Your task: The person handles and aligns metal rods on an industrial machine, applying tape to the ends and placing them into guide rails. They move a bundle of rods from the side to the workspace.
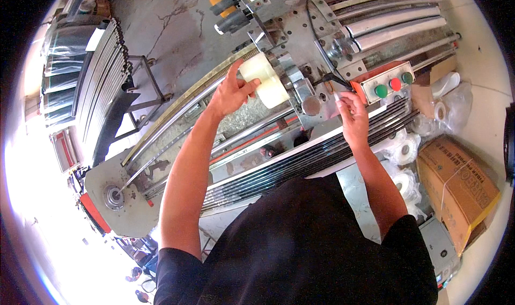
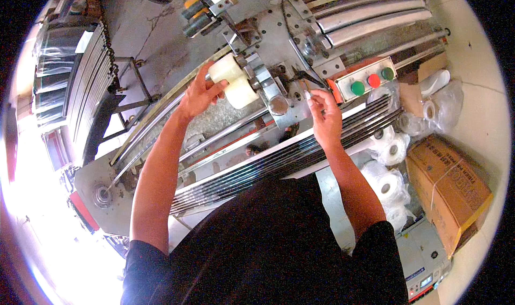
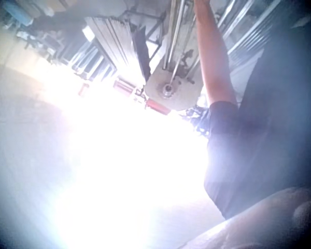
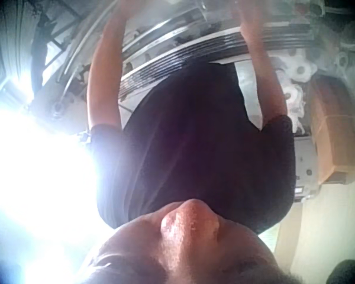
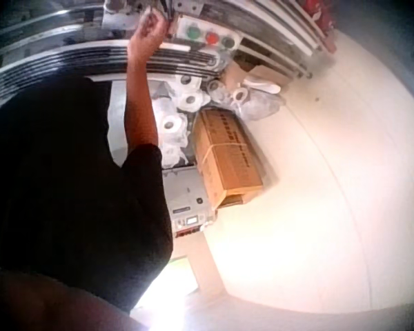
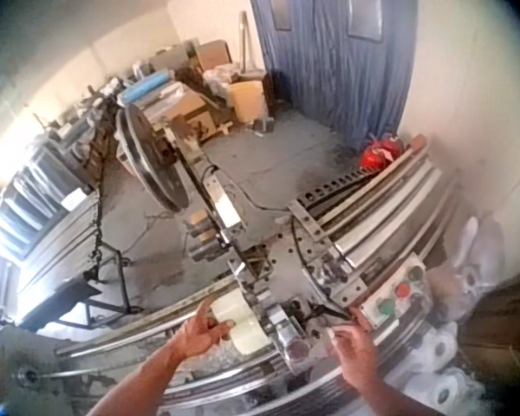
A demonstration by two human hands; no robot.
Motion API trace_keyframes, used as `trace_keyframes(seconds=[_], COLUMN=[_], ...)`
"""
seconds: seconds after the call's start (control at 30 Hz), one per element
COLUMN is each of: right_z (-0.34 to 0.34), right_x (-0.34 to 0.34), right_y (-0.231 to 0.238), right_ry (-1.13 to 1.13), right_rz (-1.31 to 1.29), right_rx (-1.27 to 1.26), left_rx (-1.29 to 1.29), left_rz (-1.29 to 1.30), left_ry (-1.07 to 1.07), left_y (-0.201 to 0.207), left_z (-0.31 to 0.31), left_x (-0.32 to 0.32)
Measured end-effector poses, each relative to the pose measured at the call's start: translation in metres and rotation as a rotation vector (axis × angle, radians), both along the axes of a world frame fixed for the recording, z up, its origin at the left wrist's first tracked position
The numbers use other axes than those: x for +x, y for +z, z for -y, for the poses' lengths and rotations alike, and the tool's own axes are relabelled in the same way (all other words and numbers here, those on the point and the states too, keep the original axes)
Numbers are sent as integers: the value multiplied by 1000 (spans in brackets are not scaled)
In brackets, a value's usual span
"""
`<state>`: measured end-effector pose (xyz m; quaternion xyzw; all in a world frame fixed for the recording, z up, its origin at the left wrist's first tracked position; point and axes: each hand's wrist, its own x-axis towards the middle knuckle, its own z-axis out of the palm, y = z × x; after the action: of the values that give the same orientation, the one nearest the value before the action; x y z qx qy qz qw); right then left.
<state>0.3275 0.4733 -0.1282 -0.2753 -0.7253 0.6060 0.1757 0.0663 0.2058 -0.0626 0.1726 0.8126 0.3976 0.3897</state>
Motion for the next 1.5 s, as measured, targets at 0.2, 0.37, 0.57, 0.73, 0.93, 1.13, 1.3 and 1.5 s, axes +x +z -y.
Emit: trace_keyframes(seconds=[0.2, 0.37, 0.57, 0.73, 0.93, 1.13, 1.3, 1.5], right_z=[23, 34, 34, 37, 52, 81, 100, 107], right_x=[2, -2, -4, -5, -19, -51, -84, -105], right_y=[40, 55, 66, 84, 111, 118, 106, 101], right_ry=[-151, -119, -86, -64, 60, 252, 321, 312], right_rz=[-69, -116, -127, -129, -154, -108, -29, 72], right_rx=[-361, -376, -393, -450, -578, -514, -285, -178], left_rx=[76, 59, 32, 42, 34, 44, 49, 60], left_rz=[135, 57, 105, 290, 240, 237, 227, 233], left_ry=[-13, -158, -100, 28, 27, 157, 189, 152], left_y=[1, 6, 9, 9, 9, 47, 86, 82], left_z=[6, 7, 8, 0, -1, -6, -3, 2], left_x=[-8, -16, -19, -15, -13, -1, 12, 9])
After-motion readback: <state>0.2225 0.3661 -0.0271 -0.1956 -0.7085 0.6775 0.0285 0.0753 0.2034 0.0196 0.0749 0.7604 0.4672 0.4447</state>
